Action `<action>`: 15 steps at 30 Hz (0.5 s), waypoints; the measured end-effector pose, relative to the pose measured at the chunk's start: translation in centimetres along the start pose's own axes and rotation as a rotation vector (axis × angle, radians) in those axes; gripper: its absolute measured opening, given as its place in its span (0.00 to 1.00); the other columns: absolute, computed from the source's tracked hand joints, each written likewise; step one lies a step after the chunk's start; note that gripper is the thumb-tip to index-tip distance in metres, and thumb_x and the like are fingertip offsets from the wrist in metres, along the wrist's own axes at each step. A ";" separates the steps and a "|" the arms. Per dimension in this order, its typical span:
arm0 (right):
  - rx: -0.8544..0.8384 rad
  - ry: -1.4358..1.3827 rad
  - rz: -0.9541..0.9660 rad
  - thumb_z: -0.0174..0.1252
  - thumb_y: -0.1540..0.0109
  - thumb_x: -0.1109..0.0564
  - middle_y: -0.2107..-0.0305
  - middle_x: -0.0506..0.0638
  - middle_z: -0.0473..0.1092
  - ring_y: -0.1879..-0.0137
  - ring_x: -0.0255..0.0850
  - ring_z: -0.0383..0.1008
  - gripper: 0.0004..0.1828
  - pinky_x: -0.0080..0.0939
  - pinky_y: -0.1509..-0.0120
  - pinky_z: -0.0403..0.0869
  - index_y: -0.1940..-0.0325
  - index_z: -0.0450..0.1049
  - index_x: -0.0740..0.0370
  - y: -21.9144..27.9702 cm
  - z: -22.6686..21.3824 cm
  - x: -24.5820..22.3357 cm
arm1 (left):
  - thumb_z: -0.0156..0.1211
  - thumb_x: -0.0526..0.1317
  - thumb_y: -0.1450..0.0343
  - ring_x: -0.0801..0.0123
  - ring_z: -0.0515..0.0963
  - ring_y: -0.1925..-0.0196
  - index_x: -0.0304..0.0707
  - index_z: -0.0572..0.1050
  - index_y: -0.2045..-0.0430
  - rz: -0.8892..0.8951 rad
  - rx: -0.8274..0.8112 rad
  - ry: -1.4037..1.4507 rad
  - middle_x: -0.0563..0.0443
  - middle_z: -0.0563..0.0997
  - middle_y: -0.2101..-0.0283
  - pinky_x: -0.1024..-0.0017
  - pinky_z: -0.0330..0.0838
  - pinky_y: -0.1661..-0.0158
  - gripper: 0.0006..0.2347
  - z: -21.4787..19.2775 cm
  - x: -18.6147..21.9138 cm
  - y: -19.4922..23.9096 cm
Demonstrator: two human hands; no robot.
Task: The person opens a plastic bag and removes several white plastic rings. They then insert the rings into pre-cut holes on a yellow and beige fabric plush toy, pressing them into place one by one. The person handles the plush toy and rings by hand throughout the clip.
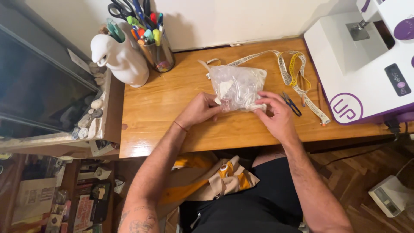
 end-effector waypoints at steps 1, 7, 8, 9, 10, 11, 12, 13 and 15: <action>0.001 0.002 0.001 0.71 0.44 0.67 0.46 0.58 0.74 0.43 0.55 0.77 0.14 0.46 0.46 0.79 0.55 0.79 0.61 -0.1 -0.1 -0.1 | 0.64 0.41 0.30 0.80 0.67 0.85 0.44 0.79 0.89 0.002 -0.002 0.001 0.59 0.75 0.89 0.81 0.61 0.79 0.14 0.3 -0.5 -0.3; 0.013 0.047 -0.032 0.72 0.44 0.64 0.49 0.54 0.76 0.44 0.52 0.78 0.13 0.46 0.45 0.79 0.56 0.82 0.57 0.0 -0.1 -0.6 | 0.71 0.40 0.35 0.82 0.70 0.88 0.44 0.78 0.84 -0.053 0.066 0.115 0.59 0.73 0.92 0.84 0.62 0.81 0.09 1.6 -1.8 -1.0; 0.035 0.064 -0.028 0.71 0.43 0.64 0.50 0.55 0.76 0.45 0.53 0.78 0.11 0.47 0.46 0.79 0.57 0.82 0.57 0.1 -0.1 -0.5 | 0.69 0.38 0.34 0.83 0.71 0.87 0.44 0.78 0.83 -0.066 0.097 0.163 0.59 0.73 0.91 0.85 0.62 0.81 0.07 1.3 -2.5 -0.8; 0.055 0.079 -0.024 0.70 0.42 0.65 0.52 0.55 0.77 0.47 0.53 0.78 0.10 0.48 0.46 0.78 0.57 0.81 0.57 0.1 -0.1 -0.4 | 0.67 0.37 0.34 0.84 0.72 0.86 0.44 0.78 0.82 -0.080 0.129 0.211 0.59 0.74 0.90 0.85 0.62 0.81 0.06 0.9 -3.1 -0.6; 0.052 0.077 -0.026 0.70 0.42 0.65 0.52 0.55 0.77 0.47 0.53 0.78 0.10 0.48 0.46 0.78 0.57 0.81 0.57 0.3 -0.3 -0.7 | 0.67 0.37 0.34 0.84 0.72 0.86 0.44 0.78 0.82 -0.081 0.134 0.211 0.59 0.74 0.90 0.85 0.62 0.81 0.06 0.8 -3.7 -0.6; 0.074 0.086 -0.017 0.70 0.41 0.64 0.52 0.55 0.77 0.47 0.52 0.79 0.10 0.47 0.47 0.78 0.57 0.81 0.58 0.2 -0.4 -0.9 | 0.66 0.35 0.34 0.81 0.72 0.87 0.41 0.78 0.79 -0.099 0.137 0.263 0.55 0.74 0.89 0.84 0.62 0.84 0.03 0.4 -4.4 -0.6; 0.097 0.096 -0.008 0.70 0.41 0.64 0.53 0.55 0.77 0.48 0.51 0.79 0.10 0.46 0.47 0.78 0.57 0.81 0.58 0.1 -0.4 -1.2 | 0.65 0.34 0.35 0.78 0.71 0.89 0.38 0.79 0.75 -0.117 0.140 0.316 0.51 0.75 0.88 0.84 0.61 0.87 0.02 -0.1 -5.0 -0.5; 0.091 0.089 -0.012 0.70 0.41 0.64 0.53 0.55 0.77 0.48 0.51 0.79 0.10 0.46 0.47 0.78 0.57 0.81 0.58 0.0 -0.5 -1.4 | 0.65 0.34 0.35 0.78 0.71 0.89 0.38 0.79 0.75 -0.121 0.149 0.314 0.51 0.75 0.88 0.84 0.61 0.87 0.02 -0.7 -4.6 -0.1; 0.102 0.113 -0.022 0.70 0.40 0.65 0.54 0.57 0.76 0.48 0.54 0.78 0.09 0.47 0.48 0.77 0.57 0.80 0.60 0.0 -0.6 -1.7 | 0.63 0.33 0.35 0.73 0.73 0.90 0.33 0.80 0.68 -0.158 0.212 0.374 0.47 0.76 0.86 0.81 0.65 0.87 0.06 -2.0 -3.9 1.1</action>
Point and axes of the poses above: each hand's wrist, its own y-axis away from the middle knuckle, its own z-axis out of the palm, x = y × z, the point moved 1 cm from there along -y, towards the middle knuckle
